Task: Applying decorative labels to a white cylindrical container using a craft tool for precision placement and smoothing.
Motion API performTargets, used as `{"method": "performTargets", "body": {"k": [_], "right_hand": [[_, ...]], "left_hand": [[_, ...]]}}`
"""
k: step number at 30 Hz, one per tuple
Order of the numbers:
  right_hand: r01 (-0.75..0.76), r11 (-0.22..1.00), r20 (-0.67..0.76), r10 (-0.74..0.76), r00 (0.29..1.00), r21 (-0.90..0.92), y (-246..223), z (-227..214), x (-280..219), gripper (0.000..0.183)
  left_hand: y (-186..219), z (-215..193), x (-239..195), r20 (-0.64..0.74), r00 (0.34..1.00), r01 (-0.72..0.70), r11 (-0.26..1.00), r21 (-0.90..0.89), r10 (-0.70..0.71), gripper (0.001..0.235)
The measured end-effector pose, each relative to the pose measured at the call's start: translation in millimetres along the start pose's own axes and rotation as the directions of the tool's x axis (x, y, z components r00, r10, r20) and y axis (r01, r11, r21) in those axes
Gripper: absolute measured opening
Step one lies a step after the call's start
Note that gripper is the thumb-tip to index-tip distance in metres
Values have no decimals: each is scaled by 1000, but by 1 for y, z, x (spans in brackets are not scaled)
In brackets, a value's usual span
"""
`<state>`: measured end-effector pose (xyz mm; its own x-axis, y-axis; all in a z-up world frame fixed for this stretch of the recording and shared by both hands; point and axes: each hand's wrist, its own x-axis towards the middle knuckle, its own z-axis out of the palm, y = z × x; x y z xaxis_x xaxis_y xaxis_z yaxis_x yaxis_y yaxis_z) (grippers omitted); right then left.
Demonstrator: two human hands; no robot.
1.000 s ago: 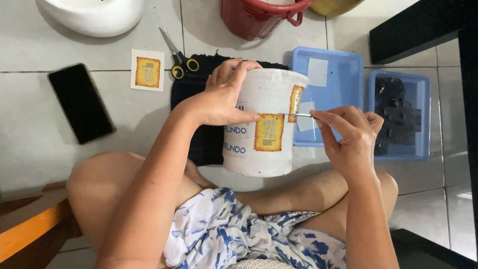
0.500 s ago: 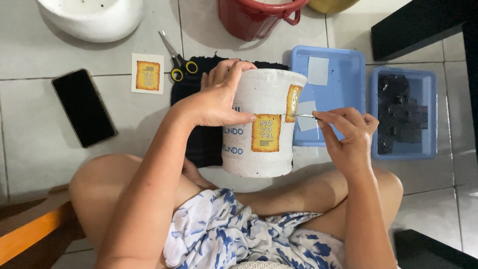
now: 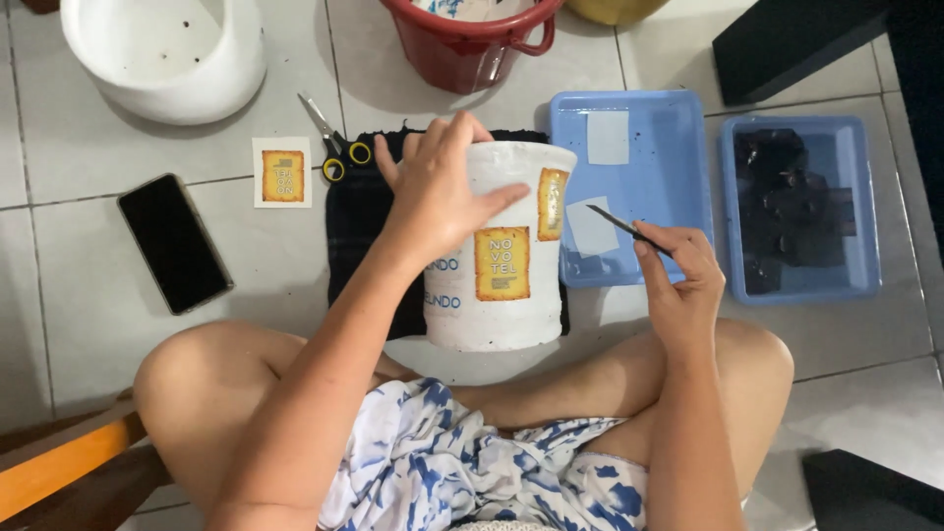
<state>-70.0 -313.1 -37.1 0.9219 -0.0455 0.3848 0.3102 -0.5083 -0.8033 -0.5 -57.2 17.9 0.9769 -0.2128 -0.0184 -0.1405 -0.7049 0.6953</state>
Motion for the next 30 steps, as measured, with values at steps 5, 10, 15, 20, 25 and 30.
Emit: {"method": "performTargets", "body": {"k": [5,10,15,20,25,30], "right_hand": [[2,999,-36,-1,999,40,1,2,6,17],[-11,996,-33,14,999,83,1,3,9,15],[-11,992,-68,20,997,122,5,-2,10,15],[-6,997,-88,13,996,79,9,-6,10,13],[14,1000,-23,-14,1000,-8,19,-17,6,16],[-15,1000,-3,15,1000,-21,22,-20,1,17]], "left_hand": [[16,-12,-5,79,997,22,999,46,-26,73],[-2,-2,4,85,993,80,996,33,-82,67],[-27,7,13,60,996,68,997,-46,-65,46],[-25,2,9,-176,983,-23,930,-368,-46,24],[-37,-37,-2,-290,928,104,908,-406,-236,20],[-110,-87,-16,-373,864,267,936,-229,-338,31]]}}
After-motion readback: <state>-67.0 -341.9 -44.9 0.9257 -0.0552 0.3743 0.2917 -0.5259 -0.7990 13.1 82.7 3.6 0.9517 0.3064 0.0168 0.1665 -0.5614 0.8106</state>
